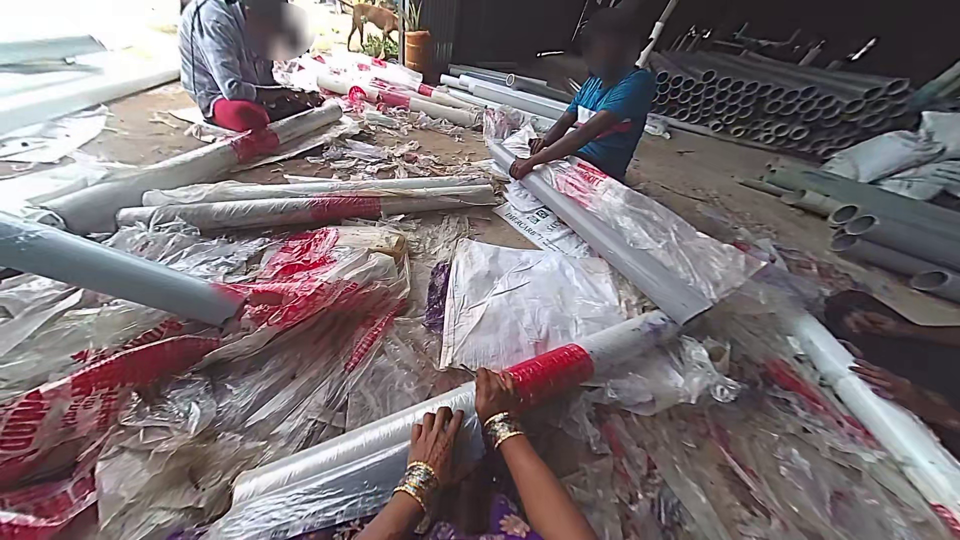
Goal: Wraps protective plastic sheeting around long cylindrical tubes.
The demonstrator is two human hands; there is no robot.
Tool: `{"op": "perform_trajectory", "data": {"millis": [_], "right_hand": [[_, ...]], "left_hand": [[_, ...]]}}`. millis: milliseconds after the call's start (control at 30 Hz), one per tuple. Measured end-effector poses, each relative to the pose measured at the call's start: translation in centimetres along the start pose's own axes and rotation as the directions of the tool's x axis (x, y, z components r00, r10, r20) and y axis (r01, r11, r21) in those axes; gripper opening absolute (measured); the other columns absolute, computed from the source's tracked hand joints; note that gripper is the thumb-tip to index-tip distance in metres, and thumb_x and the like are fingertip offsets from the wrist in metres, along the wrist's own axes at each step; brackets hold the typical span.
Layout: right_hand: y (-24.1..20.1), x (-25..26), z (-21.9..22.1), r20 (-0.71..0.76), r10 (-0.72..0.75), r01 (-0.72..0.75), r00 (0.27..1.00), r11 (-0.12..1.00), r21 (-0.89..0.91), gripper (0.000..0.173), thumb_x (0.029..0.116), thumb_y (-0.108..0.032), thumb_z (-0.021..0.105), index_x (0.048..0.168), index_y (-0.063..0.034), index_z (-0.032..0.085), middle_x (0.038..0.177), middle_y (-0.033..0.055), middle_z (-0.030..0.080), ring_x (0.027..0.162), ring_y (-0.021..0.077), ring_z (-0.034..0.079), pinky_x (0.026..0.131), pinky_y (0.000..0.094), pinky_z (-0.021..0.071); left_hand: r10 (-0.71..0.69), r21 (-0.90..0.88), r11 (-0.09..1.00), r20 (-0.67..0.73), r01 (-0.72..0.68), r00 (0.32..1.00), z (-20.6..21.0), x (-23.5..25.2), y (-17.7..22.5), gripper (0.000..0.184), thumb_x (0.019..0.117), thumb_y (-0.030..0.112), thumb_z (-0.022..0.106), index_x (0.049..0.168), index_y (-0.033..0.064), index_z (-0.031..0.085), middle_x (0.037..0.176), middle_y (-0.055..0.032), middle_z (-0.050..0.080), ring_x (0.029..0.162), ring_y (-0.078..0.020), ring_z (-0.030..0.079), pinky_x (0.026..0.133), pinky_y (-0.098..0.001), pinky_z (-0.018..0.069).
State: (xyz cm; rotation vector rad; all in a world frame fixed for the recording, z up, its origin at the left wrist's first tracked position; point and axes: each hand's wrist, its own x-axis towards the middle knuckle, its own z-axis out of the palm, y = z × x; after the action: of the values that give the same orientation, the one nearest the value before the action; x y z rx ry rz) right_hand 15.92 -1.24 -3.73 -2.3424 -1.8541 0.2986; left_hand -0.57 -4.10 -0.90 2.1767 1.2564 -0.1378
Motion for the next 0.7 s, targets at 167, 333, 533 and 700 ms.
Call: {"op": "perform_trajectory", "data": {"millis": [167,333,533,700], "right_hand": [[-0.2,0.1,0.0,0.019,0.024,-0.024,1.0,0.999,-0.024,0.041,0.1082,-0.017,0.038,0.14,-0.0024,0.061,0.135,0.0167,0.068,0.133,0.0309,0.061,0.123,0.0553,0.0278],[-1.0,0.5,-0.7,0.062,0.132,-0.134,0.989,0.991,0.021,0.042,0.1104,-0.021,0.038,0.143,-0.0026,0.057,0.136,0.017,0.067,0.135,0.0287,0.059,0.126,0.0503,0.0252],[-0.1,-0.4,-0.7,-0.418,0.227,-0.029,0.88,0.903,0.43,0.025,0.1001,-0.006,0.06,0.114,0.0112,0.071,0.107,0.0295,0.073,0.102,0.0472,0.071,0.097,0.0605,0.0514],[-1.4,-1.7,-3.2,-0.043,0.371,-0.32,0.927,0.848,0.423,0.038,0.1042,0.002,0.047,0.14,0.013,0.052,0.139,0.0336,0.058,0.134,0.0438,0.055,0.118,0.0496,0.0367]], "left_hand": [[0.064,0.032,0.998,-0.097,-0.061,0.993,1.2,0.6,-1.5,0.062,0.0924,0.029,0.072,0.152,0.0285,0.053,0.15,-0.0131,0.053,0.139,-0.0394,0.047,0.106,-0.061,0.0397],[0.081,-0.069,0.994,-0.074,-0.086,0.994,0.0,1.9,-2.5,0.046,0.0983,0.028,0.066,0.144,0.0339,0.062,0.146,-0.0096,0.058,0.134,-0.0358,0.051,0.106,-0.0595,0.0378],[0.104,-0.143,0.983,-0.107,-0.119,0.989,-1.5,3.4,-3.5,0.037,0.102,0.028,0.063,0.139,0.0265,0.067,0.143,-0.0105,0.061,0.134,-0.0358,0.052,0.109,-0.0592,0.0363],[0.072,-0.214,0.973,-0.063,-0.084,0.995,-3.2,5.2,-4.4,0.037,0.1043,0.024,0.058,0.14,0.0226,0.066,0.147,-0.0101,0.059,0.139,-0.0363,0.049,0.112,-0.0606,0.0349]]}}
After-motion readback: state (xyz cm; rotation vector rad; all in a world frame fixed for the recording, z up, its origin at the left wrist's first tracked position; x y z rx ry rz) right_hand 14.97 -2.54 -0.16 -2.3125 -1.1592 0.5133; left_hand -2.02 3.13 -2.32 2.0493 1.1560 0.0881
